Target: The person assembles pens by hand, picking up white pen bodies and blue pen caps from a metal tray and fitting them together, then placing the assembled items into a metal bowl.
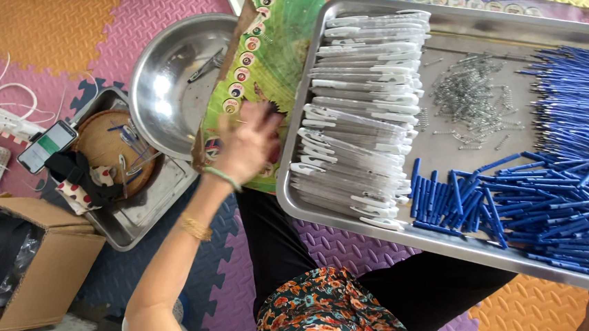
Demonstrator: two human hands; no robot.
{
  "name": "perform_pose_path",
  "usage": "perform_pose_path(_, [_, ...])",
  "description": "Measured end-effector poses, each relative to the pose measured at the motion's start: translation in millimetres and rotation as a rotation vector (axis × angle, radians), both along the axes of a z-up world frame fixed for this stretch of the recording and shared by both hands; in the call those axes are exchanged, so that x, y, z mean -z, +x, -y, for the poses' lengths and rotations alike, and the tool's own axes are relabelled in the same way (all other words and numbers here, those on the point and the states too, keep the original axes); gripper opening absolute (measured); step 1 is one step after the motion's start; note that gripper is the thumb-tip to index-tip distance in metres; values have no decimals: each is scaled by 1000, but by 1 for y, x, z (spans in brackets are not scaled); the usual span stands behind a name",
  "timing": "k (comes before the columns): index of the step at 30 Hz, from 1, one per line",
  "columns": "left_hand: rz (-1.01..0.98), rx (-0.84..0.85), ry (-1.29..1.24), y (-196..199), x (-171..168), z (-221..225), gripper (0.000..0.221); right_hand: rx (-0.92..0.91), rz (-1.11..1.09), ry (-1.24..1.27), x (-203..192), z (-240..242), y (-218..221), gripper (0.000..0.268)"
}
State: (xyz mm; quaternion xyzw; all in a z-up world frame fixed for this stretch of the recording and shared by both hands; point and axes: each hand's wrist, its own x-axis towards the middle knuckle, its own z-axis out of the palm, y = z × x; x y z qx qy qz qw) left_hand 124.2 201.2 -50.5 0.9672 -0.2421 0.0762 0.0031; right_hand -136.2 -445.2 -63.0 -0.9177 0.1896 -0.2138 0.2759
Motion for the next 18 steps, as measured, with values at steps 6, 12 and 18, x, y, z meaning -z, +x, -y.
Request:
perform_pose_path(6, [-328, 114, 70, 40, 5, 21, 73, -155, 235, 27, -37, -55, 25, 46])
perform_pose_path(12, [-402, 98, 6, 58, 4, 15, 96, -212, 222, -5, -35, -59, 25, 46])
perform_pose_path(18, [-386, 74, -91, 56, 5, 6, 72, -191, 182, 70, -44, -70, 25, 48])
